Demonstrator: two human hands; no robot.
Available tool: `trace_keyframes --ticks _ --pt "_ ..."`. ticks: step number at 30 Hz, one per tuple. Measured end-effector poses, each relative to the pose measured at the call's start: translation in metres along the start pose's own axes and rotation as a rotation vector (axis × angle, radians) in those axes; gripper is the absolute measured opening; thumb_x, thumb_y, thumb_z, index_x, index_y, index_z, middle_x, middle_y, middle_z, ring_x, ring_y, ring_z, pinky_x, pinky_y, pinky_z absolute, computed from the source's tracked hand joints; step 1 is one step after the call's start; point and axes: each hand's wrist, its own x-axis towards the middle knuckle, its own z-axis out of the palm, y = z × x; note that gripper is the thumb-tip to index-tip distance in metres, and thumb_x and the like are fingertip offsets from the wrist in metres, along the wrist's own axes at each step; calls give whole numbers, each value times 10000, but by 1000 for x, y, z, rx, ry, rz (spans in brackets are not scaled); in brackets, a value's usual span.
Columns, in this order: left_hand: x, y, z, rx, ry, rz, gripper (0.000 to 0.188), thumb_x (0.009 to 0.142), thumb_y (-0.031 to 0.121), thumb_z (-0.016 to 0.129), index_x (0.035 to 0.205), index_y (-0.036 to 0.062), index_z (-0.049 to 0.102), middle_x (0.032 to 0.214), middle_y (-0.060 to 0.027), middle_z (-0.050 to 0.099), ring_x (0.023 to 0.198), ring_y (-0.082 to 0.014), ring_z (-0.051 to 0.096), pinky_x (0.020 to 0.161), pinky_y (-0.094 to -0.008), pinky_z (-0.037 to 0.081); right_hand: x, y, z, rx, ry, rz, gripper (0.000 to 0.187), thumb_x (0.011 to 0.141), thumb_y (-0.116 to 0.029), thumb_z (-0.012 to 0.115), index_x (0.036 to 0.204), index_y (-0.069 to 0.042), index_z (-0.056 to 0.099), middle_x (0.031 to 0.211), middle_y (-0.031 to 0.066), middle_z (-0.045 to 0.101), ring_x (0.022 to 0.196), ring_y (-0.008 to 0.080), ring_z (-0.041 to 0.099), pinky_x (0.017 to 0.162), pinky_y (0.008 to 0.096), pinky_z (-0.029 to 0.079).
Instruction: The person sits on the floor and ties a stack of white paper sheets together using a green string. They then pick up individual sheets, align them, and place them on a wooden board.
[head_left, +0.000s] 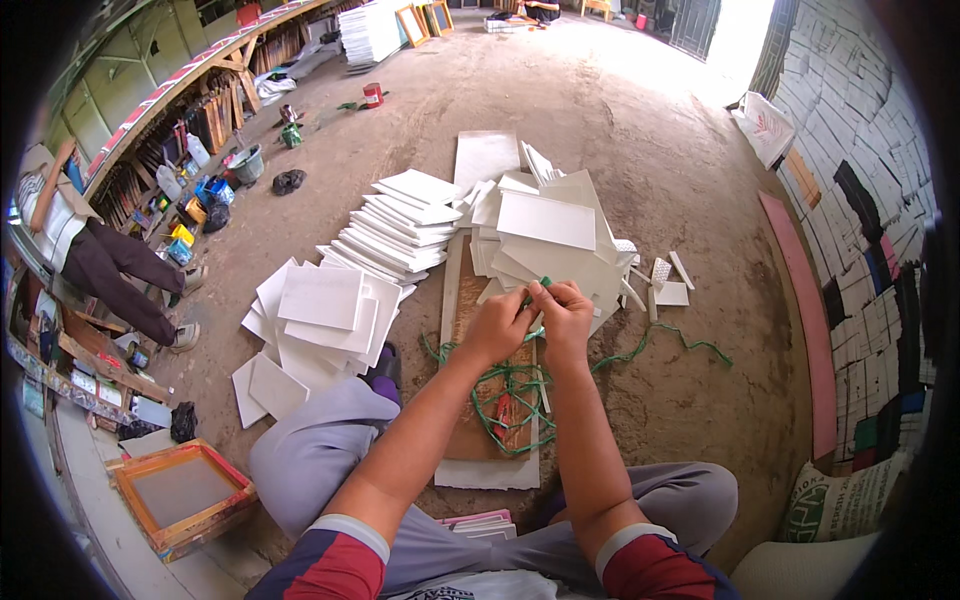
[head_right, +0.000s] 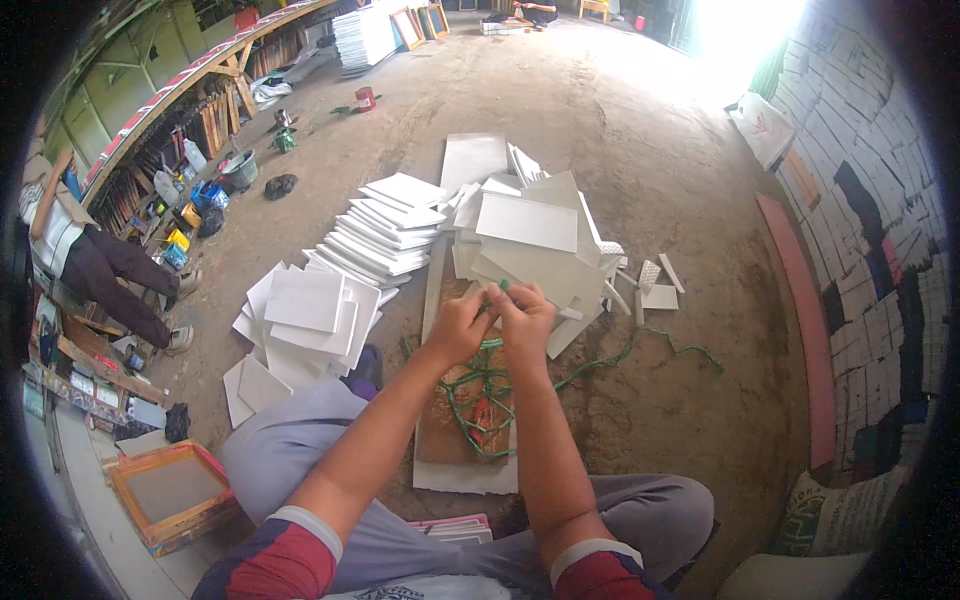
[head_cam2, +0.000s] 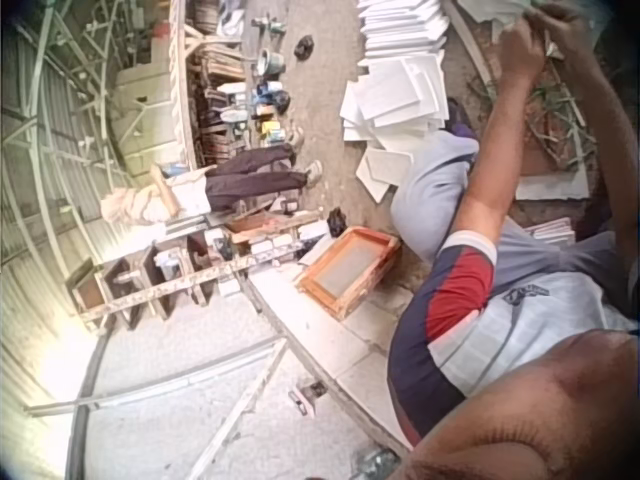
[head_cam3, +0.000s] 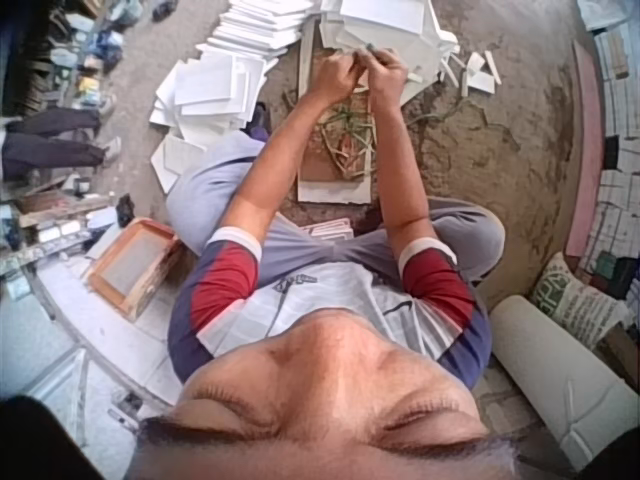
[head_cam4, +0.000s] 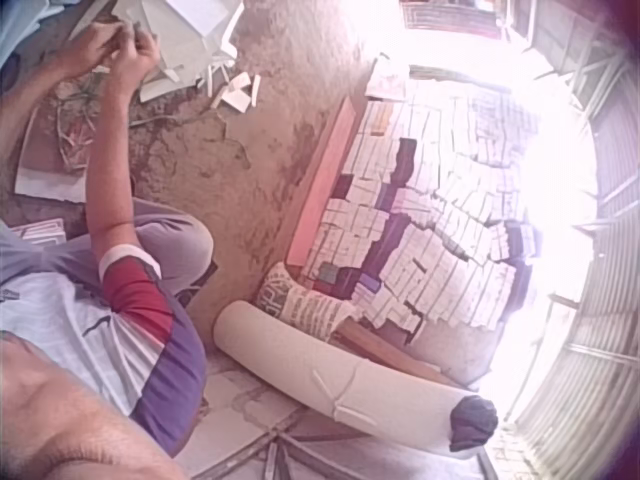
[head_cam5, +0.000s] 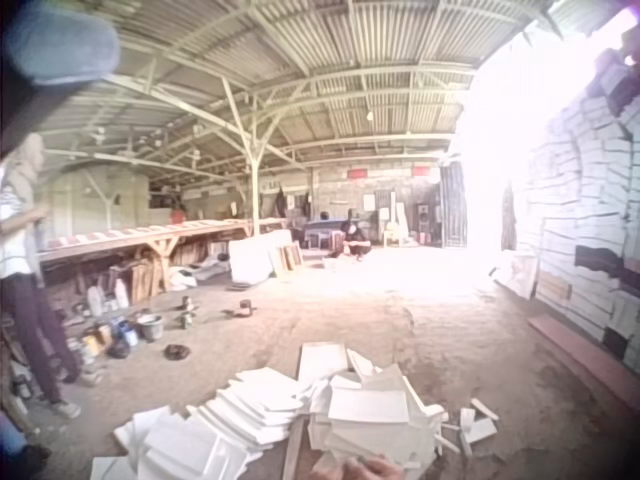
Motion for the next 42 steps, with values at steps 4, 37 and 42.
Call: trace_keyframes --ticks 4,37,42 --pt "4 -3 -1 -483 13 -124 335 1064 285 542 1019 -18 677 872 -135 733 871 -226 714 755 -383 522 9 -5 2 102 -7 69 221 899 -124 802 798 49 708 821 33 614 729 112 564 656 268 436" --pt "12 -11 9 -741 39 -346 258 1030 245 580 858 68 655 648 69 489 519 -41 410 464 -256 294 3 13 1 185 -59 153 157 962 -157 745 943 -2 766 893 14 702 758 69 587 625 236 427" --pt "12 -23 15 -445 149 -229 317 1014 291 630 925 -2 714 710 32 607 558 -99 510 528 -314 395 5 26 6 33 91 -83 138 931 -89 762 892 39 730 834 15 652 734 86 570 620 256 424"
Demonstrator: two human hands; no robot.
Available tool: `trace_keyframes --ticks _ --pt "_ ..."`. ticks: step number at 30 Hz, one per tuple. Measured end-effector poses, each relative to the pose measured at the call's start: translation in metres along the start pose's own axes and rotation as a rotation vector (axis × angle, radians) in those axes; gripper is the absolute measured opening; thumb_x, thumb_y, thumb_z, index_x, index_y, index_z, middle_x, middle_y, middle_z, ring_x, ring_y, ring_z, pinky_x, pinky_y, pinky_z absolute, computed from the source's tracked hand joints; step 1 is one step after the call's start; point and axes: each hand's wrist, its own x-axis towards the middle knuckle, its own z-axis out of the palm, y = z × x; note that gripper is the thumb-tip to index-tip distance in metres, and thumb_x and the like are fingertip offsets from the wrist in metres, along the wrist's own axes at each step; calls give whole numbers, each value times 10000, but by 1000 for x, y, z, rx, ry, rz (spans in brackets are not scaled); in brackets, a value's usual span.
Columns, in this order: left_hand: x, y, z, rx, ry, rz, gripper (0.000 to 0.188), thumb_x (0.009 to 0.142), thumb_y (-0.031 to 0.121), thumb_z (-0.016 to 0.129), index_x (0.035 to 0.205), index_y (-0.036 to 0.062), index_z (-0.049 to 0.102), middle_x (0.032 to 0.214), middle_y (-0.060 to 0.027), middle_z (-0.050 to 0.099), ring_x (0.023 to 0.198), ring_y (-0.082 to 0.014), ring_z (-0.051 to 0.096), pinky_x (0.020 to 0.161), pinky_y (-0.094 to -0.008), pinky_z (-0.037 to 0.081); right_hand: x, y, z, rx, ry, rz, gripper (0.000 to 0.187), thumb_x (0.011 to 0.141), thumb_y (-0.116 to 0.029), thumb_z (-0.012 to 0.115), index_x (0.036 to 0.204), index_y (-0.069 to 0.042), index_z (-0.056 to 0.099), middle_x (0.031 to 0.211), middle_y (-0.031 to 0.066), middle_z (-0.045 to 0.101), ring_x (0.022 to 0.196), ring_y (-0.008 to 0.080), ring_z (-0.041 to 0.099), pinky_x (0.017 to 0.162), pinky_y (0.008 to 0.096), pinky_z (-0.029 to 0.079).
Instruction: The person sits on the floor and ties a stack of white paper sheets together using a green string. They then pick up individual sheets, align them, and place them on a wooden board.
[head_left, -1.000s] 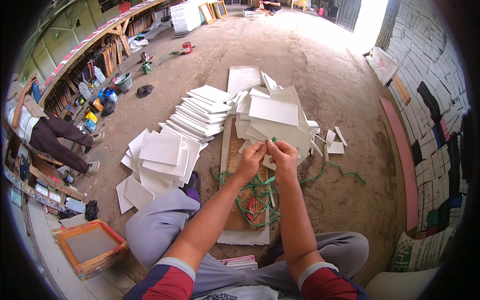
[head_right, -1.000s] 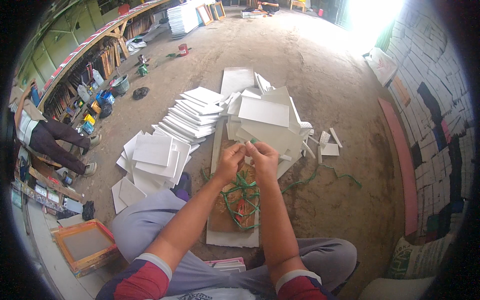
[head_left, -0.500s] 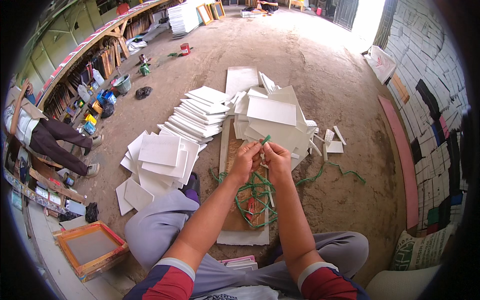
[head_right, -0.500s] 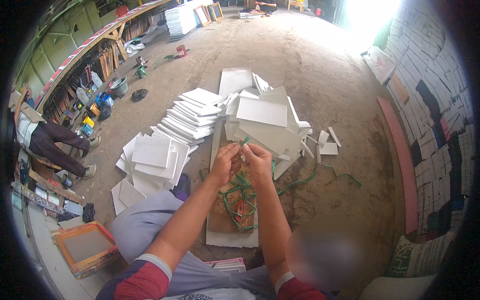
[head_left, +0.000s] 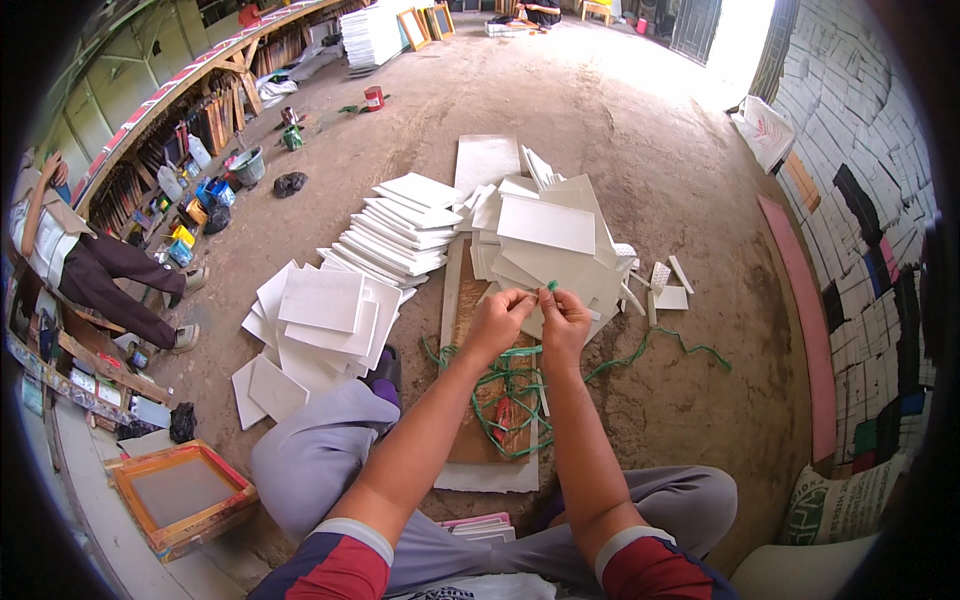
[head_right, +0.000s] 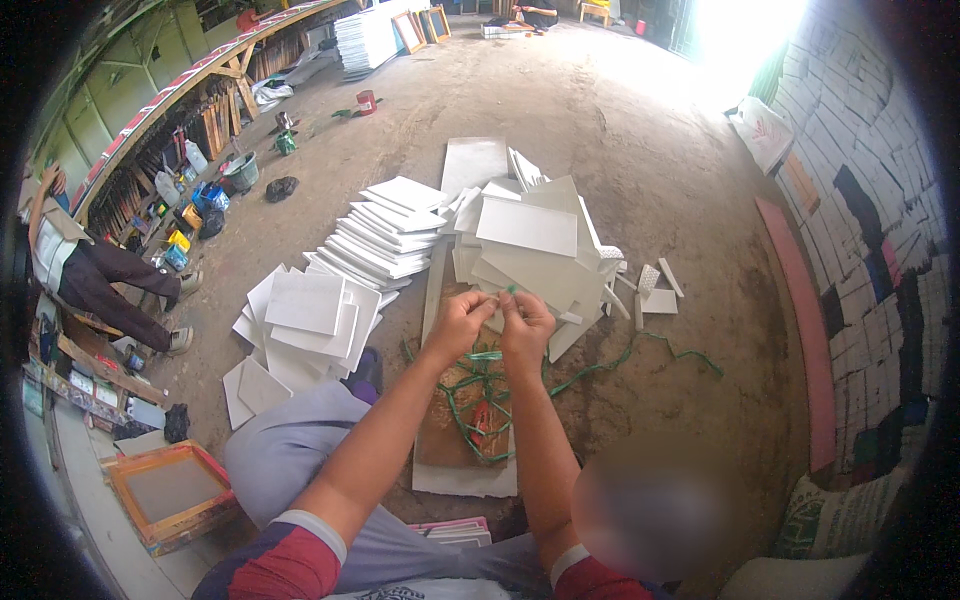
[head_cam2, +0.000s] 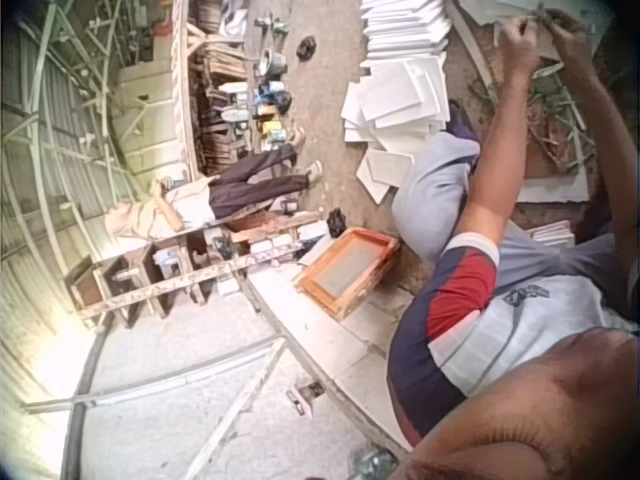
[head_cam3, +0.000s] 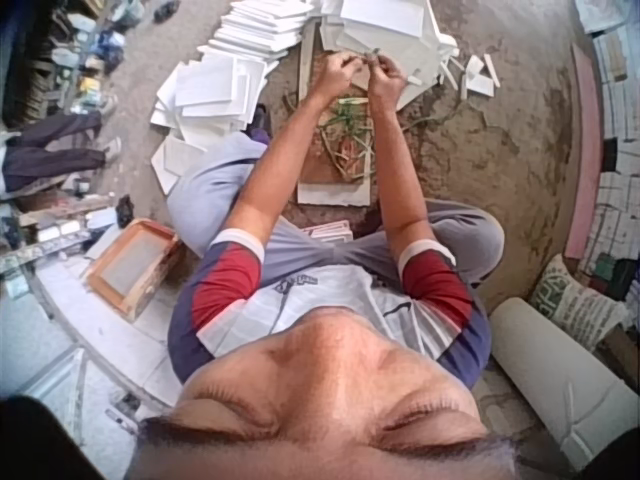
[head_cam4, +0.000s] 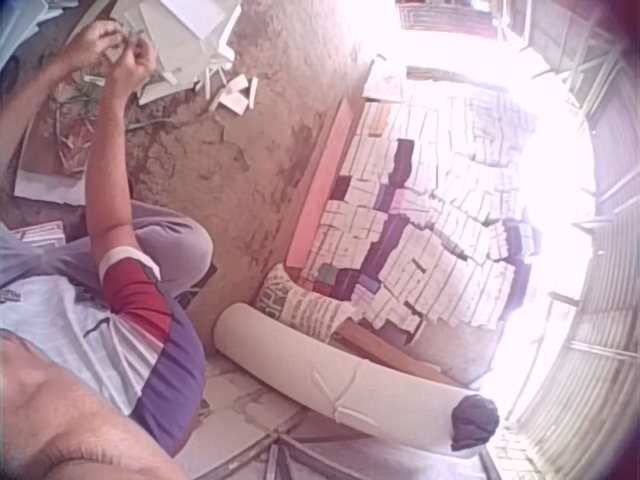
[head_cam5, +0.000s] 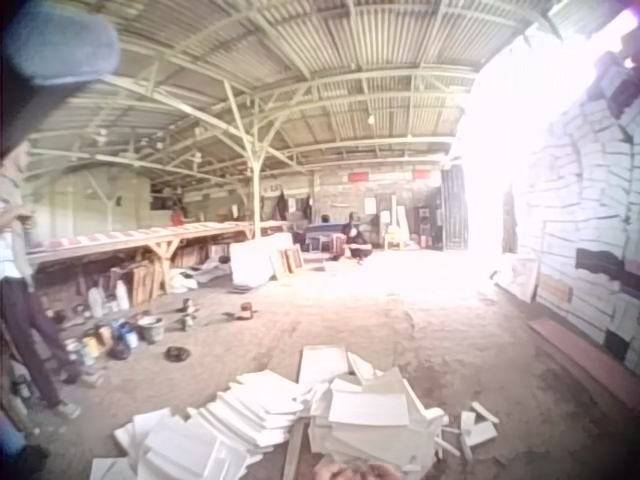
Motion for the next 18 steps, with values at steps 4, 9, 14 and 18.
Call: trace_keyframes --ticks 4,9,14,18 --pt "-3 37 -10 201 -61 -315 401 997 379 683 893 -4 739 711 -26 647 536 -112 519 520 -308 413 -1 -13 -4 -191 38 -199 85 887 -35 771 897 35 723 818 53 649 740 139 579 661 291 443" --pt "-2 38 -8 -459 -27 -554 370 1006 337 670 765 70 753 699 -40 697 485 -97 510 467 -252 376 -6 -14 3 -333 -22 -537 94 874 12 770 892 53 687 880 74 662 808 182 570 707 302 462" --pt "9 35 -18 -216 -78 -357 255 946 192 704 776 13 763 690 -57 716 509 -113 582 460 -293 439 -10 -29 -1 -387 -89 -524 91 876 20 748 888 30 658 972 106 686 931 271 604 830 361 489" --pt "21 55 -35 261 -304 -275 189 852 128 711 767 -34 757 722 -100 728 589 -135 653 531 -284 500 -3 -36 -4 -454 -252 -712 95 896 18 714 943 14 632 1126 133 677 1181 342 607 1002 428 478"
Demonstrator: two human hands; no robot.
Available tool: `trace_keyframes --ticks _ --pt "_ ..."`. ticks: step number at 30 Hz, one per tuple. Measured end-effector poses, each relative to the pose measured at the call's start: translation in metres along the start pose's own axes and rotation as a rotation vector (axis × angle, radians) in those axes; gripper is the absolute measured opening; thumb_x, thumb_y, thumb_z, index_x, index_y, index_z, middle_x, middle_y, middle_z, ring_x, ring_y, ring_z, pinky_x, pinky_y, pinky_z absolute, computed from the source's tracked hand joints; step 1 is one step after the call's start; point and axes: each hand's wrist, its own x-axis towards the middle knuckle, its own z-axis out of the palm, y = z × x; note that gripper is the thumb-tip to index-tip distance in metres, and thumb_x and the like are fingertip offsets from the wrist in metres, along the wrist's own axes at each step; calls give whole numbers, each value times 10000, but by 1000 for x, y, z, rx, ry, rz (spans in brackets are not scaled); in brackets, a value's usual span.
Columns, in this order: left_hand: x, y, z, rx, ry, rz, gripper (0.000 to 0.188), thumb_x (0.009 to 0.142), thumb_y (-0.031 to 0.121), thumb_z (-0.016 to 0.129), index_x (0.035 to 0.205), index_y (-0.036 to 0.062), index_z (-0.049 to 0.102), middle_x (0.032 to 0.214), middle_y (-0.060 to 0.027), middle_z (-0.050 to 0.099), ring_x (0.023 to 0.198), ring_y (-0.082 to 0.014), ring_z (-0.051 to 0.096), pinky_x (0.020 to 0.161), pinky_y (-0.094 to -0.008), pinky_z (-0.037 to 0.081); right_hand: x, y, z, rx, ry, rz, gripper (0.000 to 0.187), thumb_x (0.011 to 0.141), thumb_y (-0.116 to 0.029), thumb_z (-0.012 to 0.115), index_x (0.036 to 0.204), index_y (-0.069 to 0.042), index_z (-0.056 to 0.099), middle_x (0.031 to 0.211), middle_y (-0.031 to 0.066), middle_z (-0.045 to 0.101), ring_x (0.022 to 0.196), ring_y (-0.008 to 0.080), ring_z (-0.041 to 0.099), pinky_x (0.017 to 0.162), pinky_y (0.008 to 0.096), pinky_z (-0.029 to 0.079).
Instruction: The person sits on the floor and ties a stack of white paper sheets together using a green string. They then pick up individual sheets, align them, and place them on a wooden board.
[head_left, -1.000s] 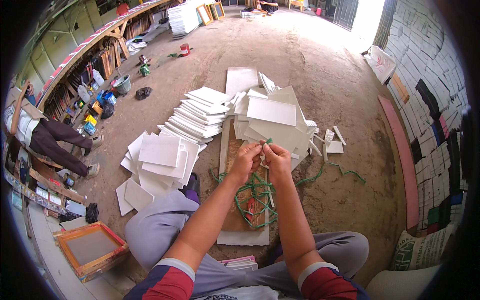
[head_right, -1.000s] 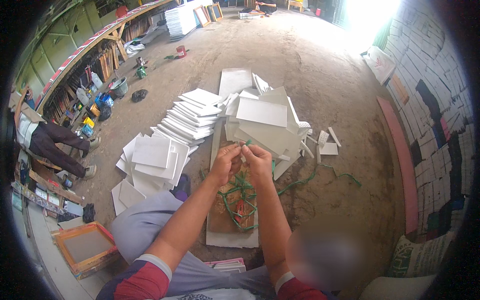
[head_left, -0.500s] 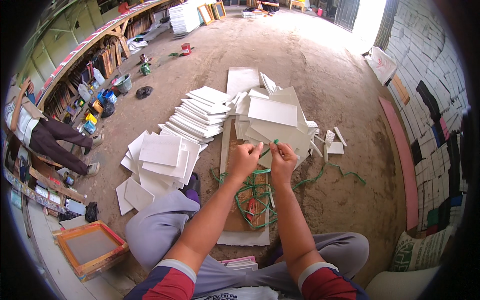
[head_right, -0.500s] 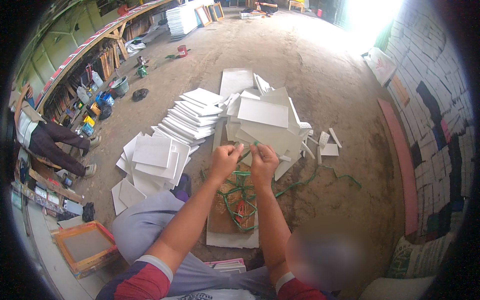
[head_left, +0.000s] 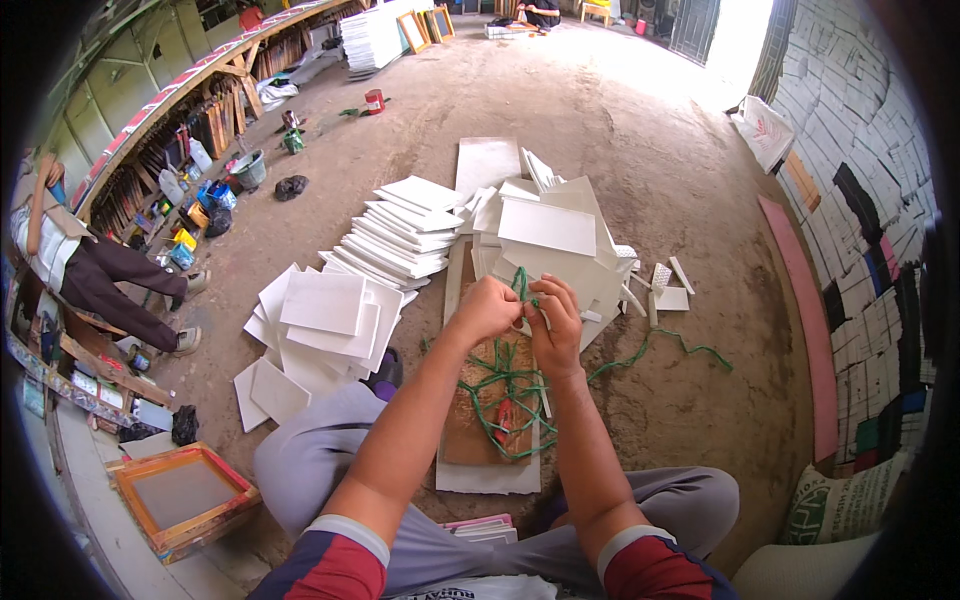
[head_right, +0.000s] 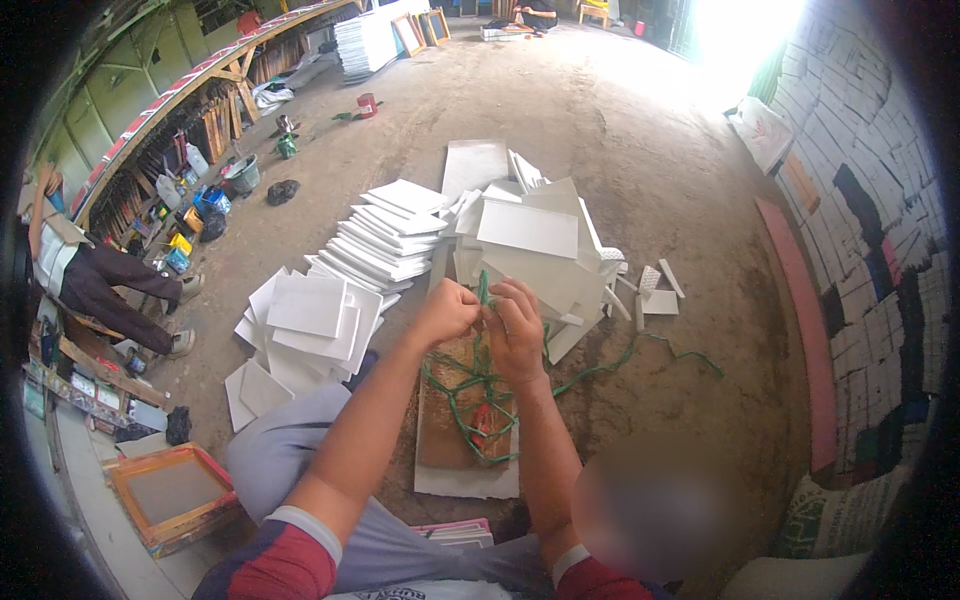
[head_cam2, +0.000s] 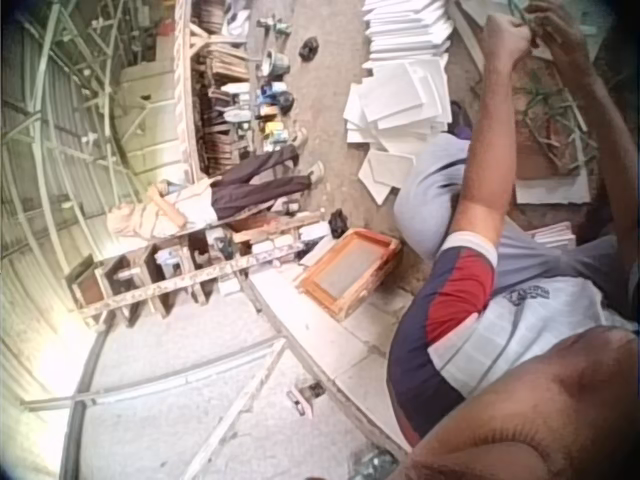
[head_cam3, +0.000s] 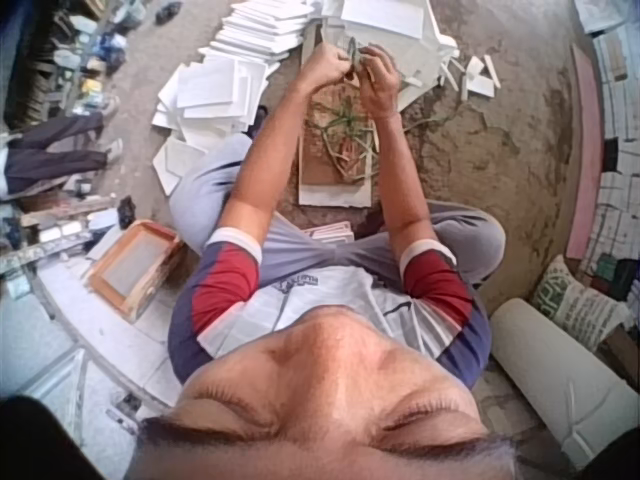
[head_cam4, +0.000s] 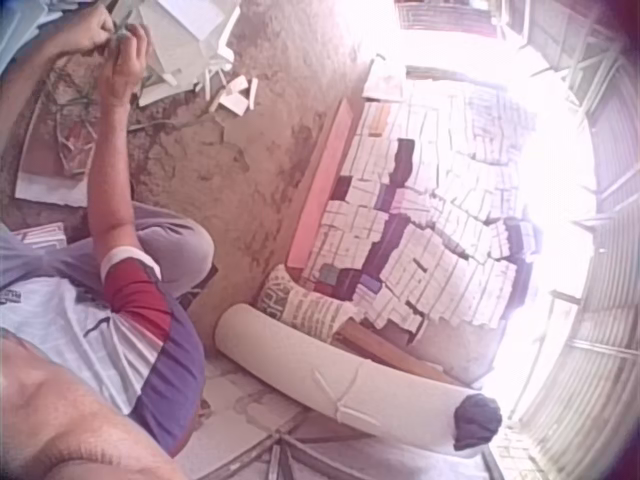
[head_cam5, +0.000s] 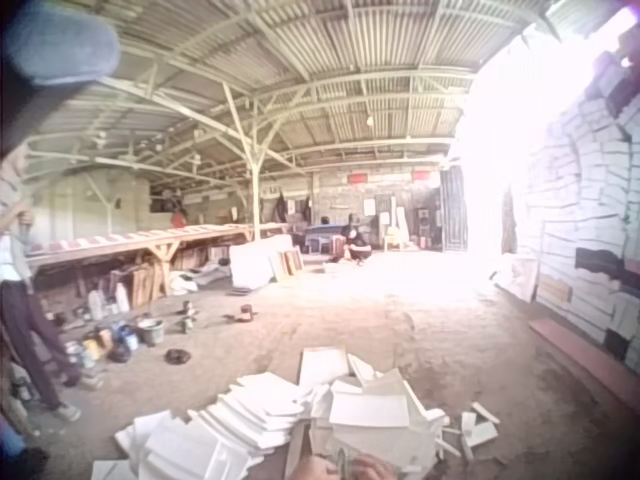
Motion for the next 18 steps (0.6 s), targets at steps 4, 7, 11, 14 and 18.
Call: trace_keyframes --ticks 4,7,11,14,18 --pt "-6 32 -39 323 -272 -9 146 791 103 719 793 -35 768 731 -129 735 646 -143 685 584 -306 523 -1 -5 4 -8 -184 -80 81 920 10 675 952 10 601 1217 154 655 1341 385 547 1104 478 440" --pt "-3 22 -47 239 -343 4 113 801 70 728 790 -36 768 697 -104 724 630 -141 679 578 -309 529 0 -14 11 -62 -163 -117 91 917 -11 672 948 1 587 1143 170 643 1157 391 623 968 476 500" --pt "-3 -4 -35 -197 -303 -12 159 888 121 737 923 -32 759 800 -52 725 699 -117 672 640 -279 541 -11 -13 17 -83 -43 42 98 917 -49 685 947 -10 600 1021 176 617 872 382 655 741 470 522" --pt "-2 -34 -16 -519 -235 -32 185 950 148 726 1022 -22 743 890 -49 732 761 -107 677 694 -264 554 -12 -17 28 -101 93 92 70 963 -43 654 968 3 601 959 175 600 775 371 632 646 430 503" --pt "-5 -39 18 -806 -27 -18 195 987 147 709 1077 -26 724 952 -62 739 816 -120 688 723 -270 560 -19 -6 36 -159 192 219 61 977 -68 636 995 -10 627 877 170 614 746 371 650 639 442 511"
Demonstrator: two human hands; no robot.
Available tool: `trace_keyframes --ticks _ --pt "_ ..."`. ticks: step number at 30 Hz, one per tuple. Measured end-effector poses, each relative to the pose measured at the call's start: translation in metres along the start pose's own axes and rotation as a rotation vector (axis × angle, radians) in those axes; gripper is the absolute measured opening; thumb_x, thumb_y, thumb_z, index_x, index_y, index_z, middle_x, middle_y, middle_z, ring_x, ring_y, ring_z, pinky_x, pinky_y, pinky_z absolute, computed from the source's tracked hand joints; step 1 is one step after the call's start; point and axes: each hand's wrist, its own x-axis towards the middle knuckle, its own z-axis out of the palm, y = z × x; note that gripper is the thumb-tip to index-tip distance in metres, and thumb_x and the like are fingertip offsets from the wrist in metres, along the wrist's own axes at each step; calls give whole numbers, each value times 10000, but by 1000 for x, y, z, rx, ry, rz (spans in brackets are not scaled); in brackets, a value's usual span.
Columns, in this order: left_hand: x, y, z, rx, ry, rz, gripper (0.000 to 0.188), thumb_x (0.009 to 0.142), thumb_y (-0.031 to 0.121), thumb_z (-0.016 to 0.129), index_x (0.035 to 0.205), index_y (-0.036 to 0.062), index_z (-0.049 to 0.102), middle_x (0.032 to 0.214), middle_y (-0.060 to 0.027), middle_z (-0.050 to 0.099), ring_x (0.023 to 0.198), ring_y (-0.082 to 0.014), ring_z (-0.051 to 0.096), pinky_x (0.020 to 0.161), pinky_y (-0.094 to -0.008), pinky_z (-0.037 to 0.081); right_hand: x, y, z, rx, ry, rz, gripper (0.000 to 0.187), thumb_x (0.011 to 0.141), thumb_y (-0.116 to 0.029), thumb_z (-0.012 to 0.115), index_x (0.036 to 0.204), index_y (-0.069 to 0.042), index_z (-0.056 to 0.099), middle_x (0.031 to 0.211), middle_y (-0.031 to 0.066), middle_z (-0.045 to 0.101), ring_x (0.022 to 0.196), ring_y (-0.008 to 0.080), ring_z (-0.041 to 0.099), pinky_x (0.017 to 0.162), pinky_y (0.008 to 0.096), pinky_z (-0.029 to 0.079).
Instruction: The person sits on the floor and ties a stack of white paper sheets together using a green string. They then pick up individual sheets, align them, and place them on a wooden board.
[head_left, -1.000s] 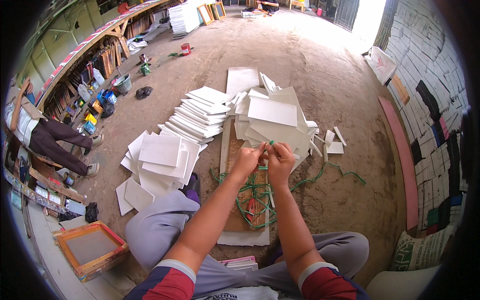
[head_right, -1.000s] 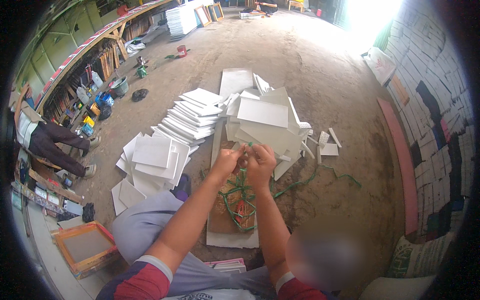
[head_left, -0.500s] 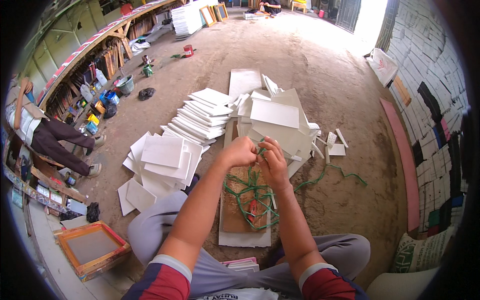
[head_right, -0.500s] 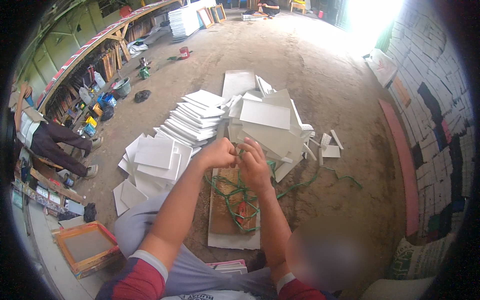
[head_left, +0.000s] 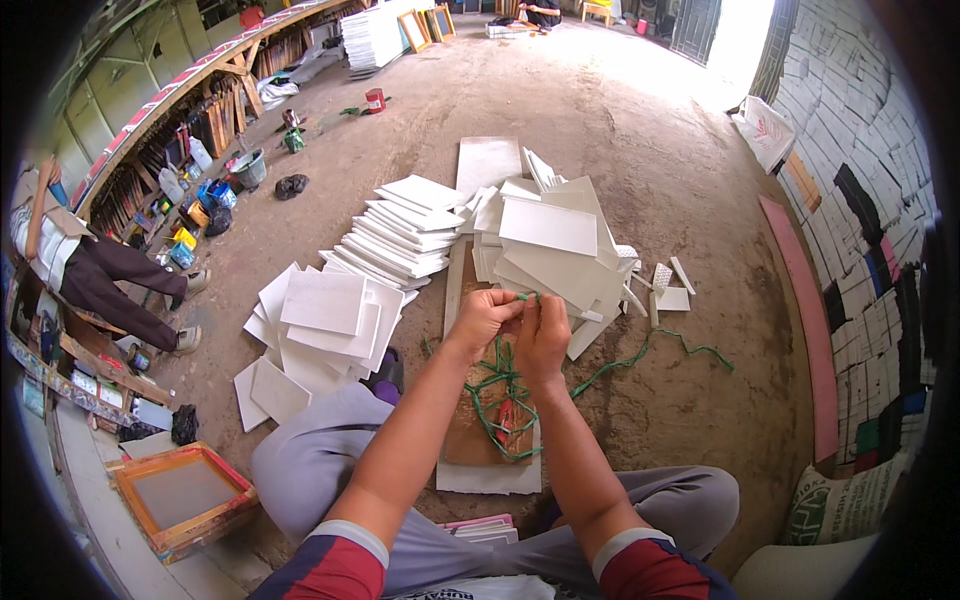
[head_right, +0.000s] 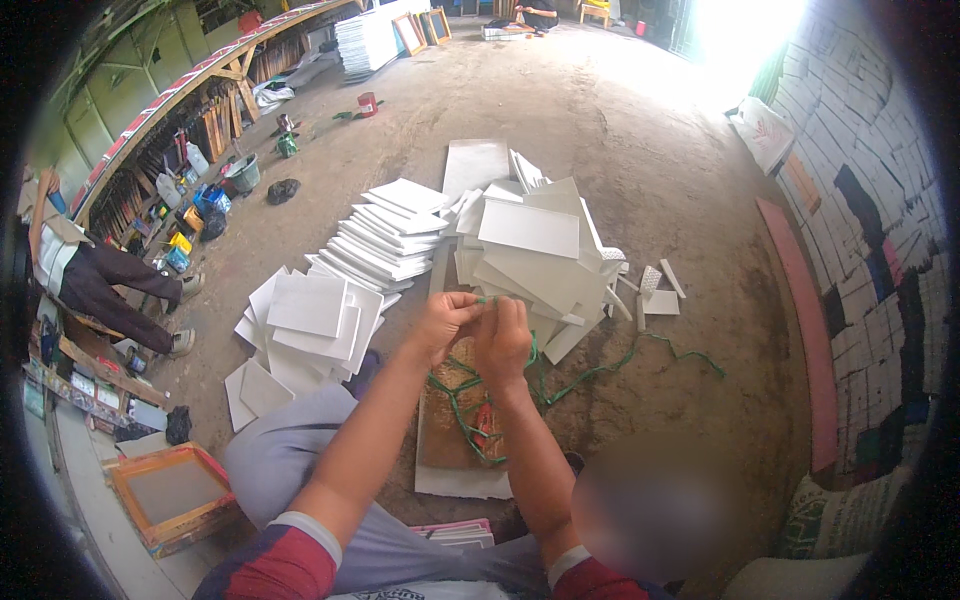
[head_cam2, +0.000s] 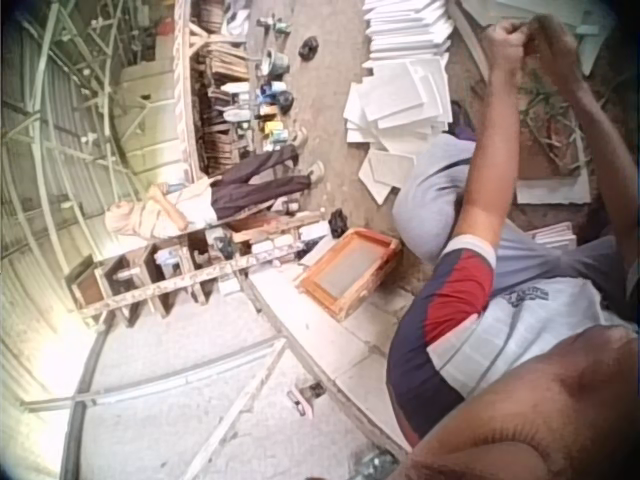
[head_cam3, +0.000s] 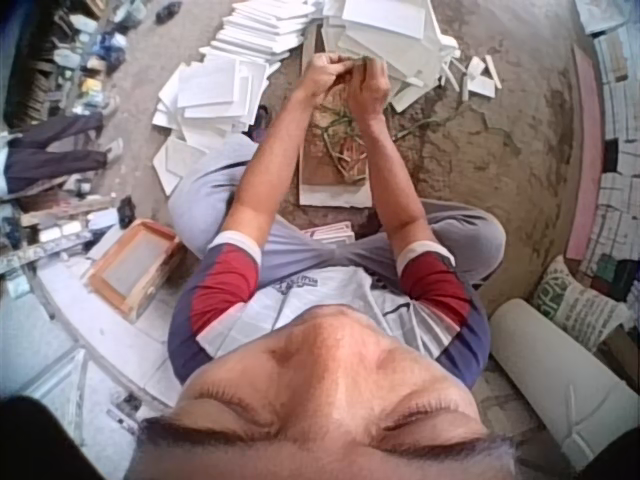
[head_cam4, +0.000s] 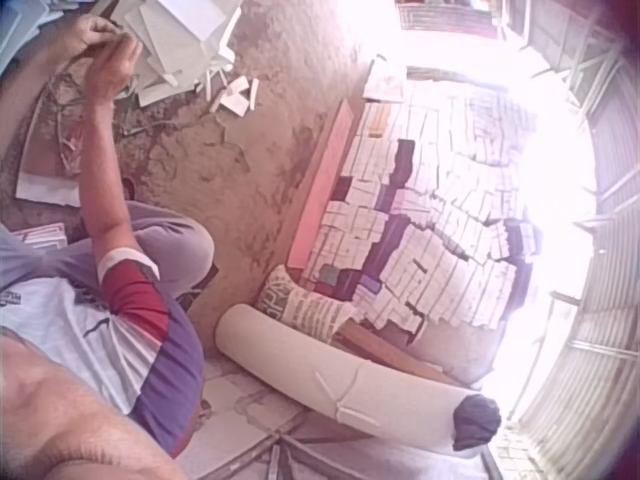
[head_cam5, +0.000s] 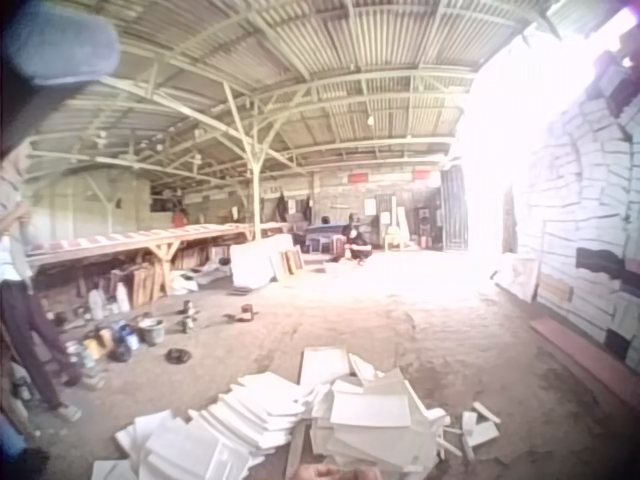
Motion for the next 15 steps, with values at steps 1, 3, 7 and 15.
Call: trace_keyframes --ticks 1,3,7,15 --pt "0 -5 5 -6 27 44 186 990 137 701 1075 -27 724 962 -64 740 826 -124 691 731 -270 561 0 1 0 48 12 64 68 982 -73 636 992 -6 628 852 165 615 731 338 642 634 427 505" --pt "0 -14 15 -17 80 132 168 996 116 685 1071 -29 725 982 -67 741 846 -130 695 748 -268 562 0 2 -1 143 37 192 87 992 -83 637 985 3 632 801 154 618 699 271 625 624 399 492" --pt "1 -33 26 -51 227 240 146 997 102 681 1085 -3 732 945 -37 720 811 -95 653 721 -247 532 4 2 3 368 73 482 148 1008 -105 653 926 15 625 760 58 602 695 129 534 617 317 445" --pt "-1 -31 32 -32 298 184 187 979 167 712 1045 -6 736 911 -43 726 746 -110 659 703 -264 537 5 11 0 492 88 592 155 1003 -117 691 902 -11 638 825 -5 590 725 81 501 648 266 424"
